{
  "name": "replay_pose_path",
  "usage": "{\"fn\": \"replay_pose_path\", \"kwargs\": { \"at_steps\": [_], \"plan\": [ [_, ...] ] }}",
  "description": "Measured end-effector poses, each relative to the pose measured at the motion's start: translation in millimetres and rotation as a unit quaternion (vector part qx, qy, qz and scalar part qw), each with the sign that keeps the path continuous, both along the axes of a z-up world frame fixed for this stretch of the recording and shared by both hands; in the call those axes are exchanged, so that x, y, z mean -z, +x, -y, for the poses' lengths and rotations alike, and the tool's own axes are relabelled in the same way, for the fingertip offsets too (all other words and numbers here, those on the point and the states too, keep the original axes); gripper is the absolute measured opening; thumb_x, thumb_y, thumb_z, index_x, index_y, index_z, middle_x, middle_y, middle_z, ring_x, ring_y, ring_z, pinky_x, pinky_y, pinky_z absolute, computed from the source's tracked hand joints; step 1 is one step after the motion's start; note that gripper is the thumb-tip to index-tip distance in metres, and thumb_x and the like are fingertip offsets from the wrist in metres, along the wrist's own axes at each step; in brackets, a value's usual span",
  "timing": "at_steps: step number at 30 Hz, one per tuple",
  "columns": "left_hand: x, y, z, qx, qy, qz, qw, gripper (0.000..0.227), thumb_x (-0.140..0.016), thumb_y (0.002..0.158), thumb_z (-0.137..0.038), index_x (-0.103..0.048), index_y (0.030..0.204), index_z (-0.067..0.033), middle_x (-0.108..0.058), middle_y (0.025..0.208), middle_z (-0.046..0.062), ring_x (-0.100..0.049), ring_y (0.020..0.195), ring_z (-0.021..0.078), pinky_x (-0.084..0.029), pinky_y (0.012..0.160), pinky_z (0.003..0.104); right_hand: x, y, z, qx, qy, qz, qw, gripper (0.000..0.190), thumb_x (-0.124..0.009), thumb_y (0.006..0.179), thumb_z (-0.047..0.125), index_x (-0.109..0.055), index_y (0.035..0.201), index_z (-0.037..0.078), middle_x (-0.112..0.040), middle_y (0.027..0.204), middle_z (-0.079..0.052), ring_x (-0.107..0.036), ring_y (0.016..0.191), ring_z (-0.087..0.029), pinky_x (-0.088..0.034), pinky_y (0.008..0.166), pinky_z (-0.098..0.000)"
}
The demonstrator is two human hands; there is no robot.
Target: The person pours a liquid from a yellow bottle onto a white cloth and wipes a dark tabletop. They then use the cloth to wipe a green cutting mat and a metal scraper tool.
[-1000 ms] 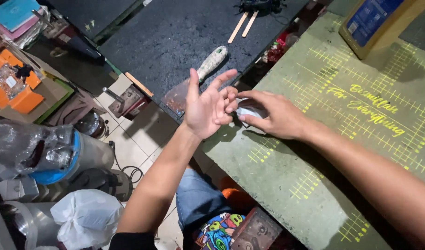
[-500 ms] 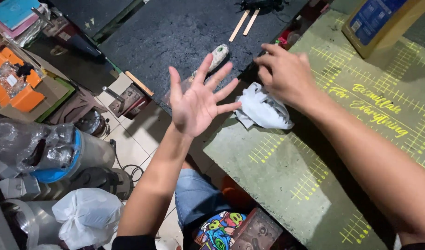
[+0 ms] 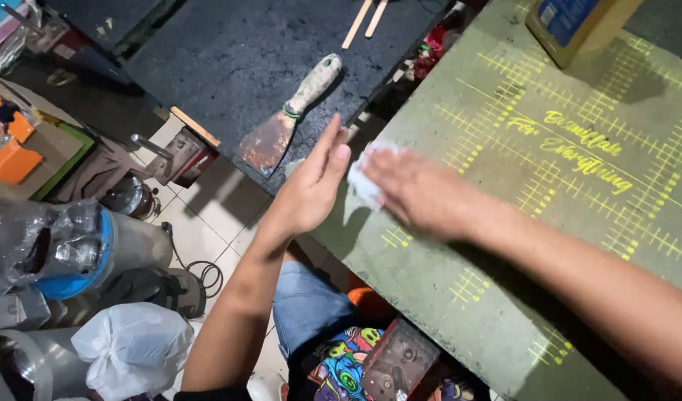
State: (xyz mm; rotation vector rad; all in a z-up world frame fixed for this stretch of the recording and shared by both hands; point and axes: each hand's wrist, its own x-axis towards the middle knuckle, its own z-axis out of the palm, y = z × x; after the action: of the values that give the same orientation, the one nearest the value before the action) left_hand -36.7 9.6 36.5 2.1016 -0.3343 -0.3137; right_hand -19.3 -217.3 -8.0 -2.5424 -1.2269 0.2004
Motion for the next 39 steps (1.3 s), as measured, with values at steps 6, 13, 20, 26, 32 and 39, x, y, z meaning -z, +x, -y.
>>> {"fn": "replay_pose_path", "kwargs": {
  "at_steps": [6, 13, 20, 26, 32, 39],
  "plan": [
    [23.7, -11.0, 4.5, 0.113, 0.024, -0.021, 0.993, 0.068, -0.029, 0.108, -0.045, -0.021, 0.164, -0.0059, -0.028, 0.167, 0.020, -0.020, 0.156, 0.0368, -0.013, 0.126, 0.054, 1.5, -82.6, 21.8, -0.113, 0.106, 0.063, 0.986, 0.046, -0.044, 0.106, 0.028, -0.057, 0.142, 0.003, -0.062, 0.138, -0.021, -0.053, 0.133, -0.043, -0.038, 0.111, -0.0574],
    [31.9, -30.5, 21.4, 0.160, 0.251, 0.075, 0.952, 0.081, -0.030, 0.107, -0.059, -0.018, 0.163, -0.0022, -0.015, 0.171, 0.022, -0.007, 0.159, 0.0357, -0.002, 0.127, 0.054, 13.1, 6.2, 133.4, 0.115, -0.029, 0.152, 0.981, 0.046, -0.045, 0.101, 0.034, -0.057, 0.142, 0.018, -0.057, 0.150, -0.007, -0.049, 0.142, -0.029, -0.027, 0.120, -0.0581],
    [23.7, -38.4, 29.8, 0.147, 0.247, 0.079, 0.955, 0.085, -0.028, 0.106, -0.062, -0.019, 0.162, 0.0011, -0.015, 0.169, 0.026, -0.007, 0.158, 0.0391, 0.002, 0.124, 0.058, 38.3, -57.2, 101.9, 0.057, 0.009, 0.201, 0.978, 0.052, -0.046, 0.099, 0.027, -0.052, 0.148, 0.010, -0.060, 0.144, -0.011, -0.055, 0.135, -0.029, -0.036, 0.113, -0.0545],
    [37.6, -33.1, 40.9, 0.159, 0.258, 0.121, 0.945, 0.087, -0.029, 0.105, -0.065, -0.022, 0.162, -0.0005, -0.017, 0.170, 0.023, -0.010, 0.158, 0.0382, 0.002, 0.123, 0.061, 7.5, -20.1, 112.5, 0.220, 0.013, -0.030, 0.975, 0.061, -0.044, 0.101, 0.034, -0.040, 0.157, 0.011, -0.047, 0.155, -0.021, -0.042, 0.143, -0.040, -0.027, 0.120, -0.0645],
    [47.4, -36.2, 43.6, 0.149, 0.314, 0.194, 0.917, 0.084, -0.025, 0.106, -0.066, -0.028, 0.161, -0.0021, -0.024, 0.169, 0.021, -0.017, 0.157, 0.0360, -0.003, 0.124, 0.061, 20.3, -36.8, 99.2, 0.053, 0.026, 0.242, 0.968, 0.051, -0.050, 0.099, 0.033, -0.055, 0.141, 0.004, -0.062, 0.141, -0.018, -0.060, 0.121, -0.041, -0.044, 0.106, -0.0556],
    [61.6, -32.2, 41.3, 0.147, 0.350, 0.232, 0.895, 0.084, -0.023, 0.105, -0.067, -0.018, 0.163, -0.0069, -0.016, 0.170, 0.014, -0.008, 0.157, 0.0307, 0.000, 0.123, 0.056, -22.9, -88.0, 110.6, 0.013, 0.075, 0.104, 0.992, 0.018, -0.070, 0.083, -0.003, -0.077, 0.098, 0.007, -0.076, 0.105, -0.008, -0.071, 0.095, -0.027, -0.049, 0.111, -0.0521]
  ]
}}
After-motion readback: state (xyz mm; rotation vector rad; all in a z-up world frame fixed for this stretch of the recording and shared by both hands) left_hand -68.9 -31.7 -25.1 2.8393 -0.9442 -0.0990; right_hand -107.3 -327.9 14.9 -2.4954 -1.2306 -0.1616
